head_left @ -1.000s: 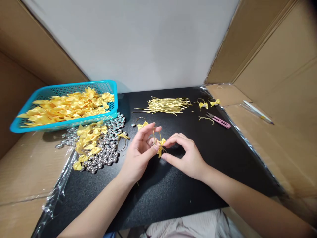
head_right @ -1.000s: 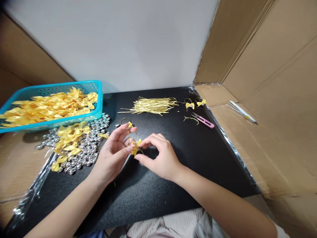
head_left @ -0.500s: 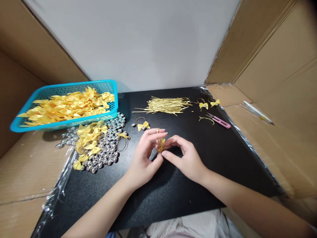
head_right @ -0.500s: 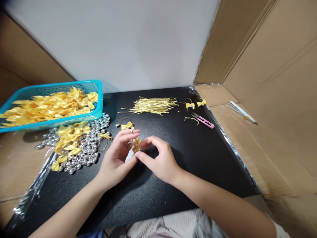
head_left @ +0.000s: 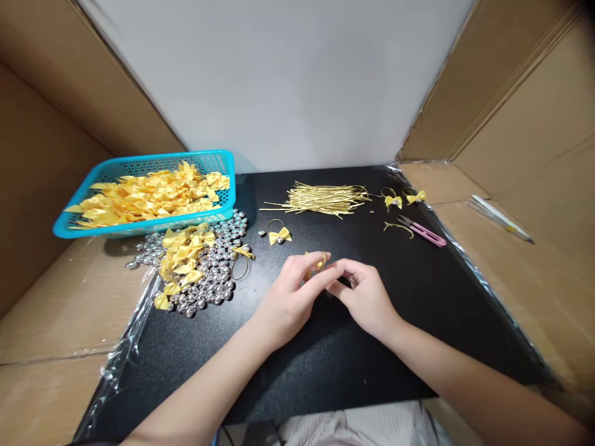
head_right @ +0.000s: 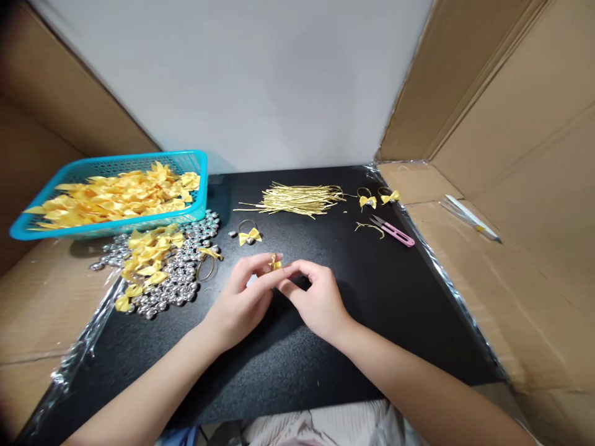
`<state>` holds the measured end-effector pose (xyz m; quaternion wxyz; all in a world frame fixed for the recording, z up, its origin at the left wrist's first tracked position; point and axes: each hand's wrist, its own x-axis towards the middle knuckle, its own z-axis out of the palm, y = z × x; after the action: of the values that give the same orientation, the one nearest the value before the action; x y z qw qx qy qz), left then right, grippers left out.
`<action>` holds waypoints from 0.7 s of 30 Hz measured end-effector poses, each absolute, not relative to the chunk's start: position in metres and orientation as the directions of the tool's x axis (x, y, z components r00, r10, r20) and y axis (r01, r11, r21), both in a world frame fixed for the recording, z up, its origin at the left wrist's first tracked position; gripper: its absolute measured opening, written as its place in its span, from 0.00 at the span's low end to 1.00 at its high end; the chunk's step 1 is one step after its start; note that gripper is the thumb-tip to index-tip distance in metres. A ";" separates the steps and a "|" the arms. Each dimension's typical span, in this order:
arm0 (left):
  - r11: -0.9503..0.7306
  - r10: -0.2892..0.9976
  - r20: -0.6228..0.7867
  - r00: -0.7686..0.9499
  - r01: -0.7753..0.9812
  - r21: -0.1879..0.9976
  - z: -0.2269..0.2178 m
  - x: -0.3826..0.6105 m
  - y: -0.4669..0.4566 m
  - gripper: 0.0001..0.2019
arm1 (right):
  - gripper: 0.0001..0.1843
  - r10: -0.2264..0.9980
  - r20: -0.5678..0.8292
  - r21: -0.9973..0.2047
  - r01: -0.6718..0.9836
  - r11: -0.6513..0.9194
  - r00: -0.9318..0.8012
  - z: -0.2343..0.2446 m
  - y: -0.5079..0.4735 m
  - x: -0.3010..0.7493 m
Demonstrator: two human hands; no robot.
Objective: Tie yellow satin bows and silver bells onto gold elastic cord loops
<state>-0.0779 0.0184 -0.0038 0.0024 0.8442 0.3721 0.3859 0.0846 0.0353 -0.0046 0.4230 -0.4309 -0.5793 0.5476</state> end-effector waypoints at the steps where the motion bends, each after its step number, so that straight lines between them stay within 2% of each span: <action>1: -0.716 0.644 0.647 0.407 0.619 0.323 -0.003 -0.078 0.019 0.26 | 0.02 0.957 -0.008 -0.999 -0.033 -0.018 -0.290 -0.004 0.036 0.085; 5: -0.640 0.742 0.622 0.252 0.542 0.545 -0.003 -0.080 0.021 0.29 | 0.06 0.938 -0.081 -0.949 -0.263 -0.176 -0.336 -0.001 0.038 0.085; 9: -0.561 0.806 0.577 0.134 0.484 0.671 -0.006 -0.081 0.024 0.28 | 0.10 0.930 -0.111 -0.913 -0.333 -0.235 -0.350 0.003 0.040 0.086; 13: -0.536 0.812 0.573 0.108 0.526 0.660 -0.007 -0.084 0.026 0.26 | 0.12 0.877 -0.160 -0.872 -0.351 -0.341 -0.454 0.007 0.043 0.089; 16: -0.530 0.799 0.594 0.092 0.573 0.625 -0.007 -0.086 0.027 0.25 | 0.16 0.845 -0.144 -0.873 -0.335 -0.353 -0.515 0.009 0.044 0.092; 19: -0.536 0.778 0.621 0.091 0.612 0.581 -0.007 -0.087 0.028 0.24 | 0.20 0.846 -0.086 -0.901 -0.321 -0.291 -0.526 0.012 0.046 0.098; 21: -0.536 0.765 0.638 0.085 0.632 0.559 -0.006 -0.088 0.028 0.24 | 0.21 0.881 -0.027 -0.941 -0.285 -0.181 -0.471 0.012 0.048 0.102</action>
<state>-0.0878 0.0284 -0.0056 0.0691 0.7332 0.4766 0.4802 0.1019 0.0477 0.0123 0.4136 -0.3053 -0.4884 0.7051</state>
